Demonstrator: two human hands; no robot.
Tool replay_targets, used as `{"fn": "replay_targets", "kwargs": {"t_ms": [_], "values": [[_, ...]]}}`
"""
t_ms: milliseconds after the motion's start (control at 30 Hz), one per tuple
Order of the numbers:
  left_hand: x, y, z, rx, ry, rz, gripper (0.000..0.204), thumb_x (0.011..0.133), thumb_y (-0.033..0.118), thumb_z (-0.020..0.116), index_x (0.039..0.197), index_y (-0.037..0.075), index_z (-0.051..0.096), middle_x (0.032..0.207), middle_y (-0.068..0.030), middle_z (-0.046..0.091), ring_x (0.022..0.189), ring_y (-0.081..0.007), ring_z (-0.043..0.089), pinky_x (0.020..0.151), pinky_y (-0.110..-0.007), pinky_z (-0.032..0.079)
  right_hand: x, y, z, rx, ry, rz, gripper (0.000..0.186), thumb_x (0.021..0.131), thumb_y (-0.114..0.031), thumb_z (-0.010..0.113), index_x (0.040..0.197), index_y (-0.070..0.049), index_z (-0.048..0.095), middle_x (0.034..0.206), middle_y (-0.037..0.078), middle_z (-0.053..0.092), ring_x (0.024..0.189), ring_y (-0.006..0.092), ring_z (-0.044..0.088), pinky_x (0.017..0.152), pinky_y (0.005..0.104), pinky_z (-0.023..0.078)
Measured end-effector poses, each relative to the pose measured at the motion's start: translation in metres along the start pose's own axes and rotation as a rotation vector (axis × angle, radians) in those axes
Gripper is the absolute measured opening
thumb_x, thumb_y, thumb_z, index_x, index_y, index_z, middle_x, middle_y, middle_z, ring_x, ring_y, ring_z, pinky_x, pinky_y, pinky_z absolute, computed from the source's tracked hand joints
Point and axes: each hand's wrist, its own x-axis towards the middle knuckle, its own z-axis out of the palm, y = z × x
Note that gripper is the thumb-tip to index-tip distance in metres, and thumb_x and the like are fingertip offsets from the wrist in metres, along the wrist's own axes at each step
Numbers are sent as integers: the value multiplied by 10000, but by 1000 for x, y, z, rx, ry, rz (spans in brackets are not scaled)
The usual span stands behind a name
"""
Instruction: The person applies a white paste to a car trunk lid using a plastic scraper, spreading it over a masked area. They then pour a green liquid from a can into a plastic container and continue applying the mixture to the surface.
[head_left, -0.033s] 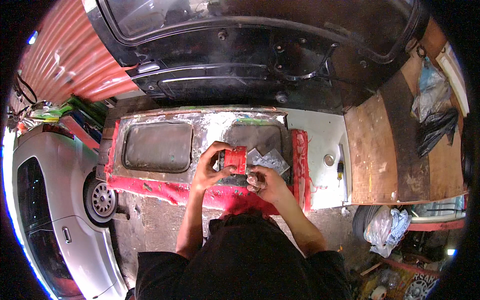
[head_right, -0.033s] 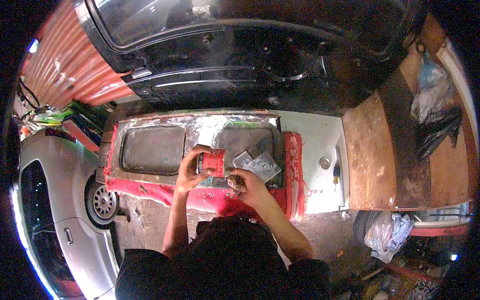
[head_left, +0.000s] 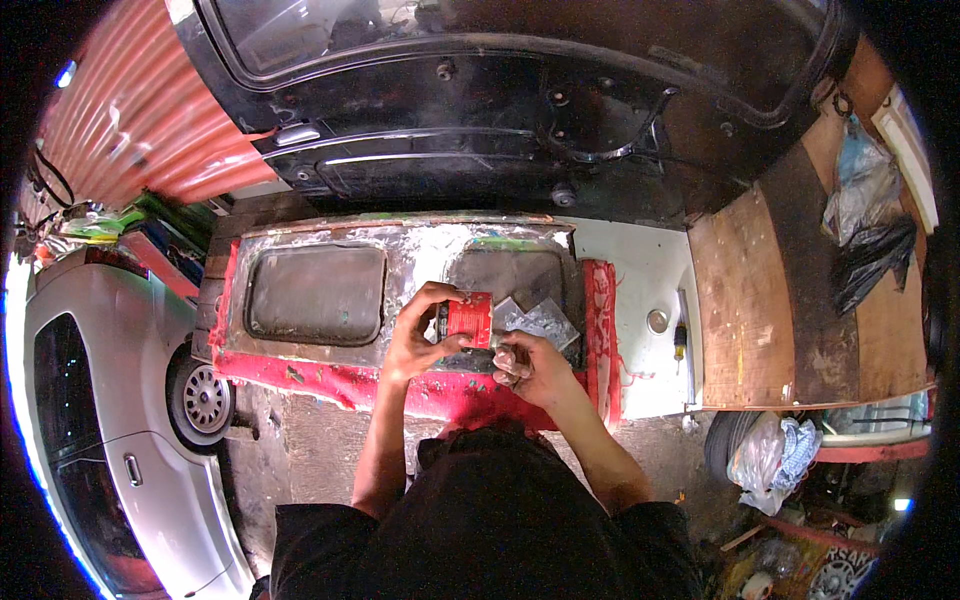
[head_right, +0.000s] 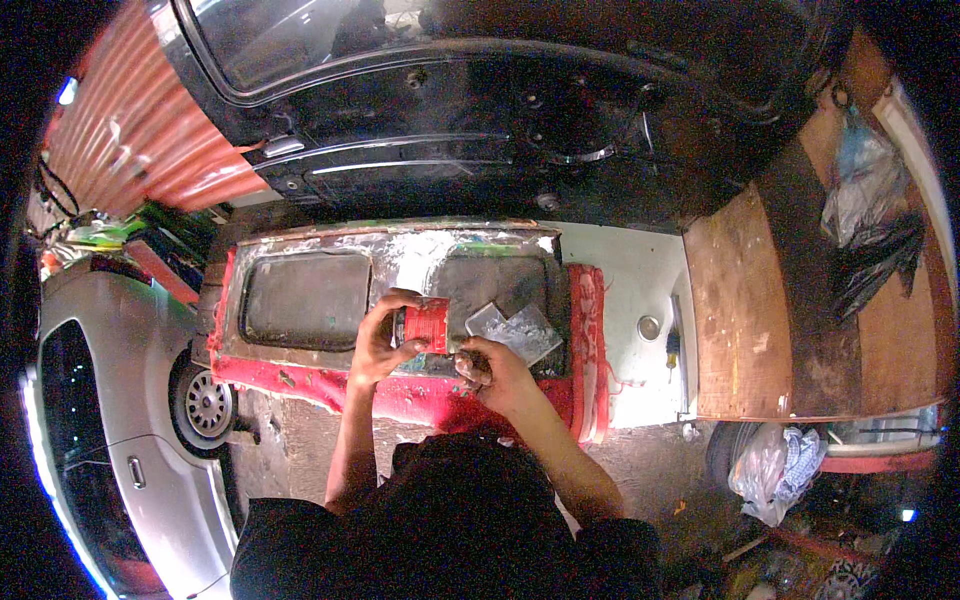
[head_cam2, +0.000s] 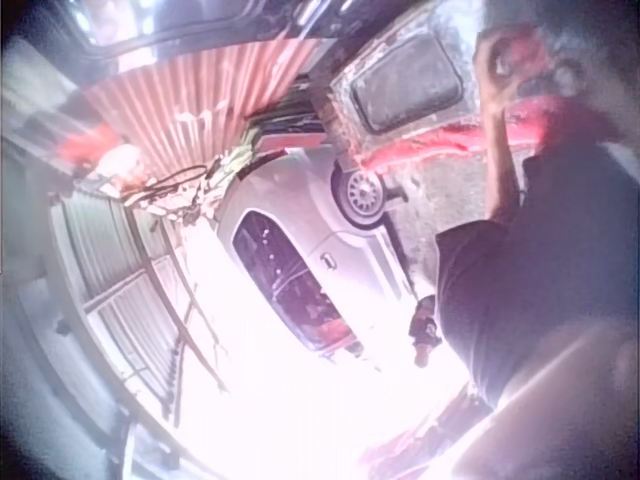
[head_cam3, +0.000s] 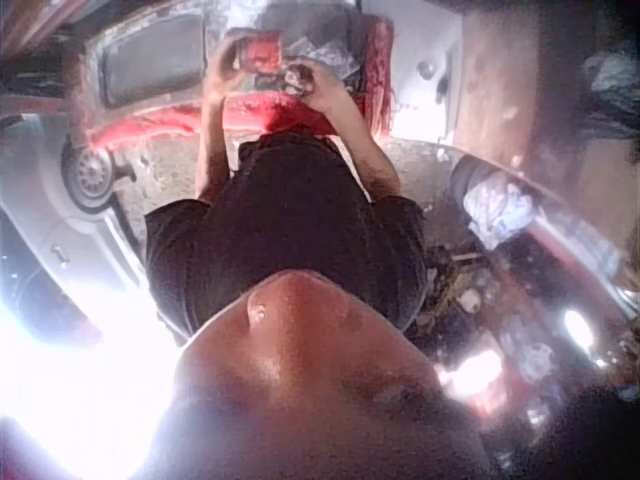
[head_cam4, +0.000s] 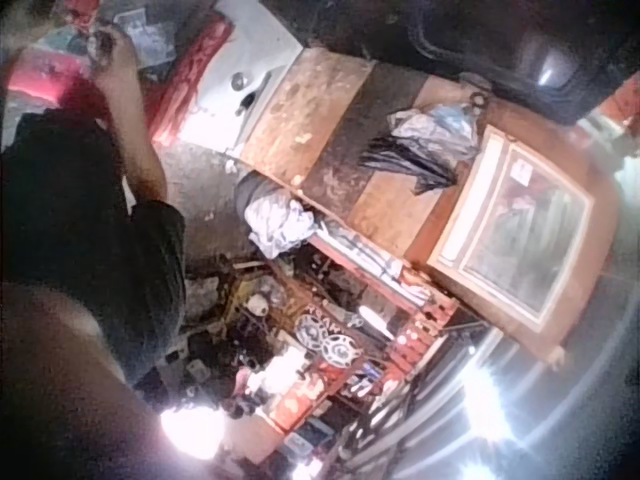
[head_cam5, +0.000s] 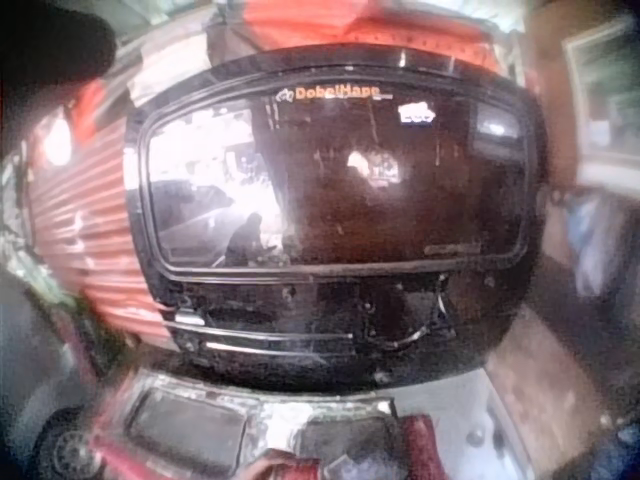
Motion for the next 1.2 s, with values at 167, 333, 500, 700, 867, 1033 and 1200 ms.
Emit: {"fn": "replay_targets", "kwargs": {"t_ms": [167, 333, 500, 700, 867, 1033, 1200], "values": [[-16, -15, -14, -174, 129, -8, 746, 652, 18, 917, 1273, 62, 505, 1297, -123, 557, 1221, -219, 542, 1033, -383, 455, -12, -4, 20, 3, 70, -119, 129, 933, -185, 637, 979, -66, 656, 737, 29, 644, 473, 109, 479, 598, 308, 496], [-22, -18, -20, -325, 243, -80, 845, 631, -14, 921, 1283, 86, 391, 1321, -133, 520, 1231, -241, 538, 1043, -399, 472, -15, -18, 40, -196, 138, -303, 162, 926, -187, 662, 1011, -50, 644, 801, 54, 666, 529, 111, 526, 561, 286, 491], [-26, -11, -11, -433, 268, -173, 833, 652, -66, 891, 1282, 109, 375, 1296, -119, 517, 1221, -245, 544, 1028, -398, 487, -13, -10, 51, -271, 214, -420, 174, 947, -182, 665, 1040, -42, 622, 792, 60, 650, 548, 97, 511, 510, 253, 415], [-33, -31, 1, -407, 209, -225, 821, 655, -82, 881, 1265, 117, 368, 1221, -102, 534, 1181, -227, 563, 1020, -400, 487, -23, -6, 36, -283, 475, -606, 183, 970, -108, 627, 1136, -45, 584, 845, 46, 634, 589, 80, 496, 511, 232, 367], [-28, -45, 29, -301, 151, -301, 843, 654, -65, 893, 1291, 111, 369, 1198, -113, 569, 1164, -244, 591, 1022, -399, 486, -53, -24, -10, -299, 444, -655, 175, 999, -98, 546, 1151, -17, 576, 874, 73, 636, 615, 86, 481, 551, 246, 388], [-16, -62, 95, -191, 133, -351, 937, 653, 3, 915, 1408, 83, 364, 1236, -136, 602, 1180, -248, 616, 1027, -392, 491, -85, -57, -54, -315, 418, -660, 206, 1022, -116, 507, 1175, 6, 572, 900, 90, 655, 635, 112, 502, 585, 269, 416], [-10, -105, 188, 76, 121, -317, 875, 671, 66, 926, 1395, 30, 435, 1237, -122, 603, 1174, -227, 612, 1030, -372, 494, -109, -98, -131, -337, 591, -655, 264, 1051, -197, 542, 1203, 6, 616, 959, 94, 705, 724, 133, 610, 677, 290, 487]]}}
